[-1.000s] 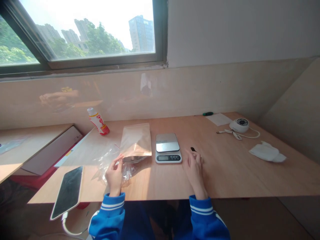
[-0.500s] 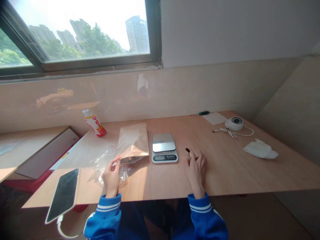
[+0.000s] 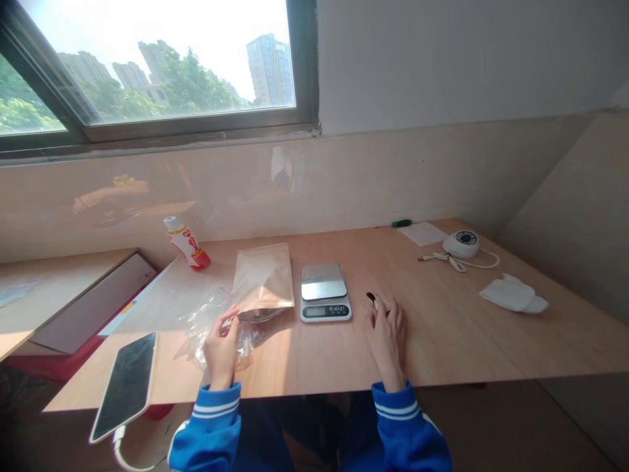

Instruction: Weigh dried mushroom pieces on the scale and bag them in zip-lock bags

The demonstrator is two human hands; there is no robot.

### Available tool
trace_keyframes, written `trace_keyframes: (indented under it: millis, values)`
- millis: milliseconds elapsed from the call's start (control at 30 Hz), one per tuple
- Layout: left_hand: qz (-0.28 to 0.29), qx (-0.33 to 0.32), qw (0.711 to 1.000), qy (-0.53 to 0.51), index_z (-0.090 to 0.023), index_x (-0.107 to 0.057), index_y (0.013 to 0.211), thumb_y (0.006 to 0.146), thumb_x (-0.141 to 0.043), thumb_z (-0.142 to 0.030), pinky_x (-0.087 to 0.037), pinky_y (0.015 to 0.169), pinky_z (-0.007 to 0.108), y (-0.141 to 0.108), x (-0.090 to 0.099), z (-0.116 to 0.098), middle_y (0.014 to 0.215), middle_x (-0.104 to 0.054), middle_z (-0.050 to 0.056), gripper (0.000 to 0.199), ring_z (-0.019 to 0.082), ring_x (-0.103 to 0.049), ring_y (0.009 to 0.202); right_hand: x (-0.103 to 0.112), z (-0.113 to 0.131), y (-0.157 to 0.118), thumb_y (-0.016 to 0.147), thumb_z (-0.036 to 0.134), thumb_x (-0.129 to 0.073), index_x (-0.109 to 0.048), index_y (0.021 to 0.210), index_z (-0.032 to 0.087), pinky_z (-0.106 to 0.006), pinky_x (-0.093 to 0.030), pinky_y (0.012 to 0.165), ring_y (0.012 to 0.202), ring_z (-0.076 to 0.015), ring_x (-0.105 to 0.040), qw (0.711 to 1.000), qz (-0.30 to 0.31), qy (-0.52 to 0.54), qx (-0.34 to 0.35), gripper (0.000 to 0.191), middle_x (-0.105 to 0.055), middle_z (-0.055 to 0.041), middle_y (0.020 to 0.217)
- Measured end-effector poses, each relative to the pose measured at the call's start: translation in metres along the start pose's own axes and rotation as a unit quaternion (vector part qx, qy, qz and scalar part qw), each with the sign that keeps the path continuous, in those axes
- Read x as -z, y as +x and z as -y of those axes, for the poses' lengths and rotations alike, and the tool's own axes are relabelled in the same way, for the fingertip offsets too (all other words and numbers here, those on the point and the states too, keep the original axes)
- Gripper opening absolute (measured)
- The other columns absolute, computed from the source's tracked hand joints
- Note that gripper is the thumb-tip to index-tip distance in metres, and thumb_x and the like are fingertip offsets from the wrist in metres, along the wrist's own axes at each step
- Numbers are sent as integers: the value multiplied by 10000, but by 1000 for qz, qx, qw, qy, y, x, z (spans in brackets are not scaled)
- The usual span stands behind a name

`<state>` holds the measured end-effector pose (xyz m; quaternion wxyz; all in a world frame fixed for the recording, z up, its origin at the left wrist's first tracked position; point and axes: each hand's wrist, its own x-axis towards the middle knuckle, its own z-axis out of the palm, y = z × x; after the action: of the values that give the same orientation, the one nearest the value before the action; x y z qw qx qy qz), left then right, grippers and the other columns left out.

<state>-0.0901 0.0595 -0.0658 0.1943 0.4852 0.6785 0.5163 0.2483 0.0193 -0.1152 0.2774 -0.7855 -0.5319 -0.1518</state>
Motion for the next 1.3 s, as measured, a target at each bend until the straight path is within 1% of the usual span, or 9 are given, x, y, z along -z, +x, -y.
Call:
trace_keyframes:
  millis: [233,467,600,733,833,1000,1100,1167,1300]
  values:
    - [4,-3,1000,-2,-271,-680,958,794,-581,-363,-496,806,295,1,-1,2,1197,-667,17,213,171,-665,811,5,1,-1,907,241,-350,-568,1231,170,-473,-385,924,1137,-319,-471,1000,4,7,-12,397,-541,-176,1186]
    - [2,0,1000,20,-276,-678,981,815,-571,-330,-486,746,276,4,-3,5,1181,-676,6,205,148,-656,758,33,27,31,881,346,-443,-610,1156,185,-421,-392,810,928,-292,-587,986,53,71,-138,360,-669,-136,1018]
    - [10,-3,1000,18,-279,-674,979,825,-569,-305,-479,740,268,4,-3,4,1191,-671,1,189,139,-649,756,43,66,80,868,400,-480,-613,1113,194,-349,-421,830,954,-247,-610,977,71,200,-16,346,-681,-105,1045]
    - [14,3,1000,11,-279,-669,960,829,-568,-302,-478,732,273,4,-3,5,1210,-661,1,167,137,-644,739,25,101,100,878,307,-470,-574,1175,157,-343,-431,878,1040,-235,-588,965,122,220,72,349,-653,-123,1114]
    - [19,5,1000,5,-271,-668,945,821,-576,-309,-478,722,288,4,-4,6,1215,-658,16,159,150,-647,737,12,114,92,856,267,-499,-561,1214,127,-464,-387,949,1135,-303,-537,967,168,175,79,389,-621,-173,1173]
    - [25,-1,1000,0,-274,-663,951,817,-576,-305,-472,752,300,5,-4,8,1204,-664,11,162,165,-646,782,41,132,59,886,269,-457,-482,1296,119,-455,-346,1024,1249,-287,-444,955,85,254,128,438,-520,-178,1310]
    - [22,5,1000,10,-287,-668,958,816,-580,-323,-463,778,314,6,-4,7,1194,-668,2,171,172,-643,793,60,155,28,931,248,-373,-601,1131,183,-328,-472,870,968,-199,-626,893,224,344,186,310,-670,-90,1055]
    - [20,9,1000,3,-284,-674,950,810,-588,-340,-461,790,323,6,-4,7,1194,-668,8,173,175,-644,790,58,174,6,919,246,-418,-584,1176,173,-292,-490,835,966,-195,-644,855,302,367,208,314,-679,-95,1083]
    - [23,7,999,-21,-270,-674,908,800,-596,-367,-466,793,314,8,-4,10,1132,-693,15,165,179,-647,827,40,215,-19,936,199,-375,-551,1174,129,-285,-508,762,910,-212,-679,885,336,284,155,305,-700,-129,1025]
